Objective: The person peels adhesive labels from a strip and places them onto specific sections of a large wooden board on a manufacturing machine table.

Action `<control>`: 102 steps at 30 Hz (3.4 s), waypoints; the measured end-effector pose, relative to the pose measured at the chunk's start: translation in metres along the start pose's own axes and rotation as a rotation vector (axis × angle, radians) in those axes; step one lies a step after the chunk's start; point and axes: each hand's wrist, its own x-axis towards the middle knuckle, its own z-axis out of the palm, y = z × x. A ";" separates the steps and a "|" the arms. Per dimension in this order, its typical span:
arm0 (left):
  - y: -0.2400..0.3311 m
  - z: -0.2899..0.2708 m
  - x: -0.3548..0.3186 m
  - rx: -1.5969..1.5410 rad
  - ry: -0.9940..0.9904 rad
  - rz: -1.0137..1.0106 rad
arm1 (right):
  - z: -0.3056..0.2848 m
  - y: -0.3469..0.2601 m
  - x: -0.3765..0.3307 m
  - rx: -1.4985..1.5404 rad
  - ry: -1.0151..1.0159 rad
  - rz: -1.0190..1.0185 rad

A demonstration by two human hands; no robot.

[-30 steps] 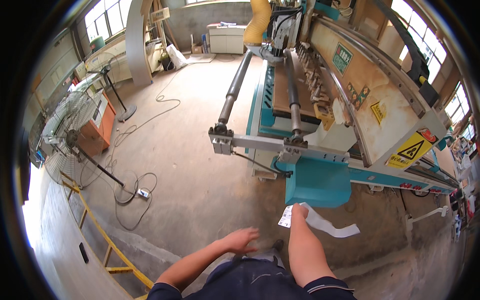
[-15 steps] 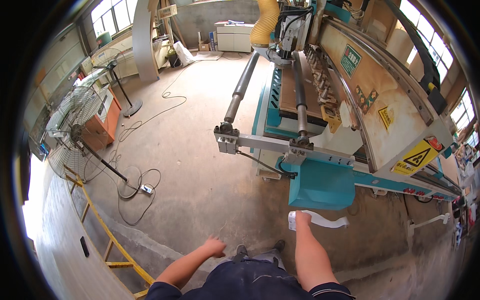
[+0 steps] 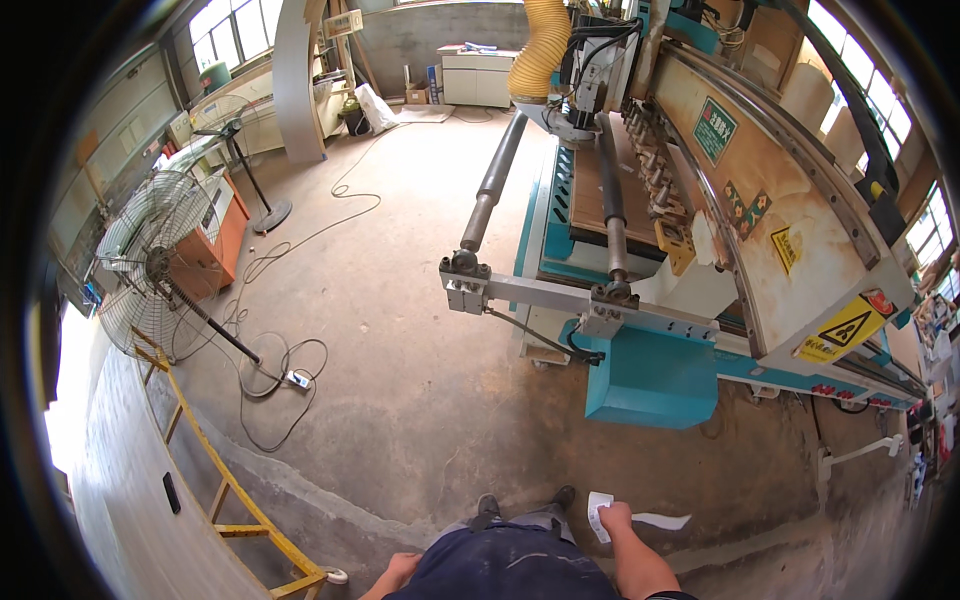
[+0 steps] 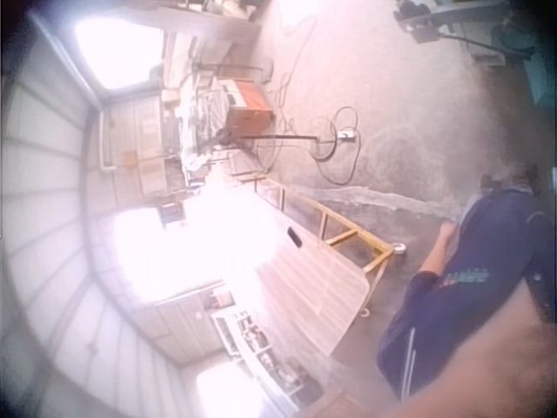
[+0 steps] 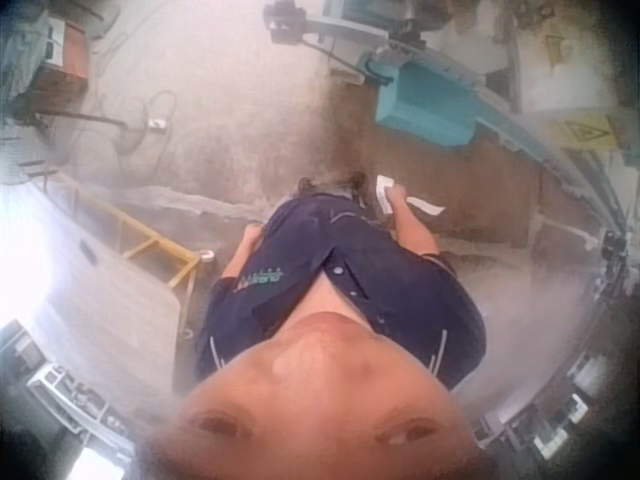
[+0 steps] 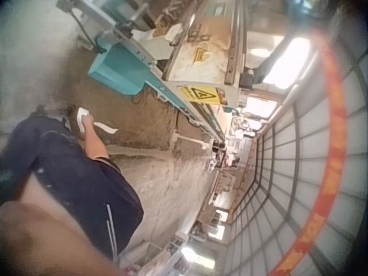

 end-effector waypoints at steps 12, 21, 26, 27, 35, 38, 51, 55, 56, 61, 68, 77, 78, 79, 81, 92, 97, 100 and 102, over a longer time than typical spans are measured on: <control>0.200 -0.055 0.009 0.028 0.060 0.350 | -0.019 -0.092 -0.021 0.257 0.066 -0.288; 0.135 -0.019 -0.007 0.200 -0.004 0.271 | -0.002 -0.017 -0.061 0.112 -0.047 -0.093; 0.093 -0.005 -0.043 0.243 -0.062 0.167 | -0.014 0.014 -0.068 0.170 0.026 0.005; 0.087 -0.003 -0.047 0.264 -0.032 0.193 | -0.014 0.016 -0.069 0.210 0.028 -0.001; 0.102 0.007 -0.077 0.340 -0.030 0.260 | 0.011 0.060 -0.100 0.452 0.057 -0.083; 0.095 0.017 -0.086 0.314 0.030 0.385 | 0.038 0.090 -0.128 0.474 0.018 -0.065; 0.027 0.067 -0.161 0.702 -0.165 0.422 | 0.136 0.296 -0.237 0.405 0.025 0.192; 0.043 0.057 -0.170 0.803 -0.107 0.413 | 0.147 0.321 -0.248 0.499 0.060 0.271; 0.041 0.059 -0.168 0.762 -0.061 0.459 | 0.150 0.324 -0.247 0.518 0.061 0.284; 0.096 0.087 -0.207 0.777 -0.164 0.516 | 0.166 0.336 -0.237 0.603 0.140 0.241; 0.105 0.133 -0.216 0.777 -0.293 0.712 | 0.153 0.314 -0.233 0.701 0.105 0.271; 0.083 0.086 -0.183 0.683 -0.182 0.603 | 0.144 0.291 -0.218 0.602 0.049 0.267; 0.074 0.078 -0.171 0.723 -0.181 0.579 | 0.143 0.286 -0.216 0.603 0.058 0.255; 0.072 0.071 -0.172 0.738 -0.173 0.561 | 0.145 0.286 -0.213 0.606 0.075 0.250; 0.069 0.057 -0.174 0.770 -0.157 0.525 | 0.148 0.283 -0.206 0.604 0.109 0.221; 0.031 0.025 -0.137 0.687 -0.155 0.569 | 0.171 0.232 -0.194 0.606 0.082 0.154; 0.034 0.002 -0.137 0.656 -0.172 0.573 | 0.181 0.198 -0.213 0.666 0.057 0.165; 0.030 -0.014 -0.130 0.686 -0.197 0.550 | 0.186 0.180 -0.224 0.653 0.036 0.185; 0.026 -0.025 -0.124 0.722 -0.227 0.529 | 0.192 0.171 -0.230 0.606 0.038 0.193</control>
